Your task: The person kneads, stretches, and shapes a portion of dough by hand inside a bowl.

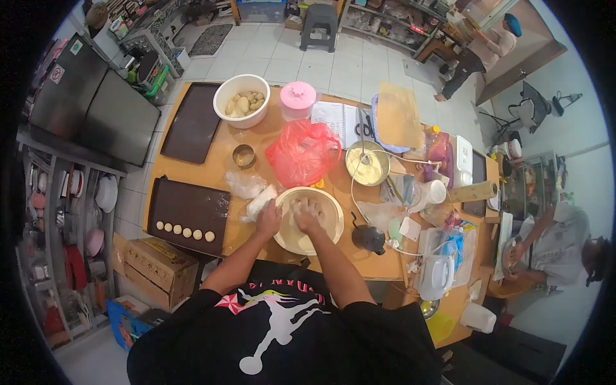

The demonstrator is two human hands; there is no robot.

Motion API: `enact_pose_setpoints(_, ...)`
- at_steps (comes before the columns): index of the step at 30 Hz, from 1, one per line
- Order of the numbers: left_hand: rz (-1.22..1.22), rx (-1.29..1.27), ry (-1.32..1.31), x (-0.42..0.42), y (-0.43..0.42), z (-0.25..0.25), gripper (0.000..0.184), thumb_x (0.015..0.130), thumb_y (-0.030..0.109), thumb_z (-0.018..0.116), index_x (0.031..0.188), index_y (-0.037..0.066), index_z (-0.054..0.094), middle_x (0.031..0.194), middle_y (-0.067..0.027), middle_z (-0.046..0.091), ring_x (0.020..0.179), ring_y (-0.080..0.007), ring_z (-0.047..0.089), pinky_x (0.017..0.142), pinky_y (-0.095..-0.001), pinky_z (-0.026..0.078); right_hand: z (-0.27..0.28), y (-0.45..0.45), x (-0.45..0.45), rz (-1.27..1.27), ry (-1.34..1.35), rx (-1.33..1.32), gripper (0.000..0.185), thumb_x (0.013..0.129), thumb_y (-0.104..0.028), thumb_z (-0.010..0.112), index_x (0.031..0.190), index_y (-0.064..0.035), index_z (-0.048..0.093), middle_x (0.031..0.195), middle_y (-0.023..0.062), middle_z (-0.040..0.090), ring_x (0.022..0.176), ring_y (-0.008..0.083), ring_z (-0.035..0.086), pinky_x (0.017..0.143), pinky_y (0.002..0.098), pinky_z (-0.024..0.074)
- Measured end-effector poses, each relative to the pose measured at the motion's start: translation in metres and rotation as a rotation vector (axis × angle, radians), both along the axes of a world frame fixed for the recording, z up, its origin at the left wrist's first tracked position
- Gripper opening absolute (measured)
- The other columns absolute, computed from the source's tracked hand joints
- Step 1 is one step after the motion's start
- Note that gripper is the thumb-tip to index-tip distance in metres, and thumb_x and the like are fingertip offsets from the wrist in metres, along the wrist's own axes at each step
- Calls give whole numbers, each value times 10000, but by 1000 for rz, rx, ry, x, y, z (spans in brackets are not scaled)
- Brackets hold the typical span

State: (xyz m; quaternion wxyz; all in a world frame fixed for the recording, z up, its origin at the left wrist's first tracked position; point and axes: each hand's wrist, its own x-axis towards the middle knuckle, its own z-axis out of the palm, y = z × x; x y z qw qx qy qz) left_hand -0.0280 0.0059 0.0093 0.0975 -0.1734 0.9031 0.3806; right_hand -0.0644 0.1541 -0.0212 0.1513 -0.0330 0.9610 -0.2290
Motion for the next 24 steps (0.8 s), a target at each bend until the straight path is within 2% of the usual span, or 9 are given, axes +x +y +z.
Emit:
enact_pose_setpoints(3,-15,15,14,0,-1,-6,270,920,255,484,1082,39,476,892,-293,615,866,-511,572,756,-589,435,-22,13,-26,-436,-260,-593,597,877,-555,434,1169,-51,566,1173,226,557,1118,332,496,936,469,377)
enact_pose_setpoints(4,-24,23,24,0,-2,-8,274,920,259,484,1083,38,476,895,-293,615,868,-513,572,757,-590,436,-52,25,-37,-415,-410,-627,577,890,-516,423,1185,-37,553,1167,254,561,1111,305,506,948,414,381)
enact_pose_setpoints(8,-25,-5,53,0,-2,-10,291,926,279,487,1088,37,482,900,-293,623,872,-508,582,764,-584,448,-60,33,-19,-204,-86,-486,440,863,-378,539,1118,-19,543,1128,242,536,1090,349,498,921,444,398)
enact_pose_setpoints(10,-46,-25,24,-1,-3,-7,319,934,306,486,1114,44,493,905,-285,638,878,-489,605,768,-570,468,8,22,3,-187,37,-326,401,831,-275,625,1103,-3,511,1121,239,508,1083,399,496,921,502,403)
enact_pose_setpoints(13,-46,-21,50,0,-4,-13,319,933,309,488,1113,45,494,896,-283,639,865,-490,606,762,-572,467,36,19,22,-52,282,-275,398,801,-230,675,1093,-12,515,1140,239,490,1057,403,503,897,494,413)
enact_pose_setpoints(16,-42,0,88,1,-5,-17,322,932,312,491,1105,41,493,890,-282,638,858,-487,608,758,-572,467,54,20,26,-69,162,-165,359,833,-299,625,1033,-5,573,1119,250,544,1036,385,511,896,459,408)
enact_pose_setpoints(19,-48,-30,74,-1,-4,-14,315,932,318,490,1090,45,494,886,-281,637,849,-488,606,753,-576,464,52,22,20,125,60,7,362,868,-303,586,1058,3,610,1078,254,596,987,420,544,897,476,414)
enact_pose_setpoints(22,-52,-13,84,-1,-4,-12,308,931,321,494,1086,55,497,878,-283,634,850,-490,603,752,-579,460,35,33,11,-19,125,-98,343,897,-305,539,1063,-27,650,1026,249,634,977,433,566,894,473,427)
enact_pose_setpoints(24,-30,-8,73,-2,-3,-4,303,929,316,501,1083,55,499,877,-285,633,851,-491,601,750,-580,458,25,51,4,51,79,-157,327,901,-294,515,1046,-40,660,1028,251,635,1022,424,563,902,473,428)
